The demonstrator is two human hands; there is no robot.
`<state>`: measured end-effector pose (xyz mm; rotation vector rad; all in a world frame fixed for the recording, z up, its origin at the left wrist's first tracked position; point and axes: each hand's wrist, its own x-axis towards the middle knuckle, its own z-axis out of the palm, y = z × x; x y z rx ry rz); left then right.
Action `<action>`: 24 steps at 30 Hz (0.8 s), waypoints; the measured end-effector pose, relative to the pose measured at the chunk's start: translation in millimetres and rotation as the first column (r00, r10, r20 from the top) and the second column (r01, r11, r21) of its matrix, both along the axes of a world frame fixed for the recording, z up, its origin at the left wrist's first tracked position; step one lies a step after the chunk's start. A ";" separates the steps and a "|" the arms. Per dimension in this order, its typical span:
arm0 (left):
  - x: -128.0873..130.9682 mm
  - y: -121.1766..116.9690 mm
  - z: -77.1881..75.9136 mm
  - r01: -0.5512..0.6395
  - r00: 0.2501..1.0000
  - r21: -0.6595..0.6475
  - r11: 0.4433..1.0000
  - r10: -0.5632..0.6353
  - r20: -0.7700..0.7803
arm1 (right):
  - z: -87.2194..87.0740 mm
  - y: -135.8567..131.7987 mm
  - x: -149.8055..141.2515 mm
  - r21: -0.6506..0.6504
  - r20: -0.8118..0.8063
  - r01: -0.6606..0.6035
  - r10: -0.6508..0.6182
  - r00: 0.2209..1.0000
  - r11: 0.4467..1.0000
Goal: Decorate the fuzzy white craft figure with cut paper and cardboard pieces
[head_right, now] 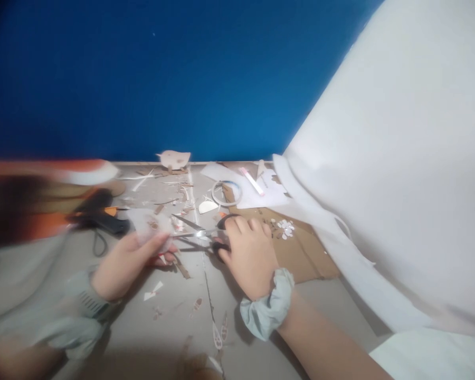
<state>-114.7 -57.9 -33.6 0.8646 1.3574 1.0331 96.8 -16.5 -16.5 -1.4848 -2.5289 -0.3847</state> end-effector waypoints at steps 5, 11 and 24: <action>-0.3 -1.1 1.6 -0.024 0.999 0.014 1.000 0.024 0.036 | 1.8 -0.7 -0.9 -0.016 0.006 -0.021 0.021 1.000 1.000; 2.0 -0.6 6.1 0.020 0.999 0.002 1.000 -0.020 -0.047 | 1.9 -1.3 -0.3 0.014 0.013 0.009 -0.009 1.000 1.000; 1.9 -0.9 13.2 0.039 0.993 0.008 0.999 -0.038 -0.108 | -0.7 -0.4 0.3 0.028 0.016 0.001 -0.001 1.000 1.000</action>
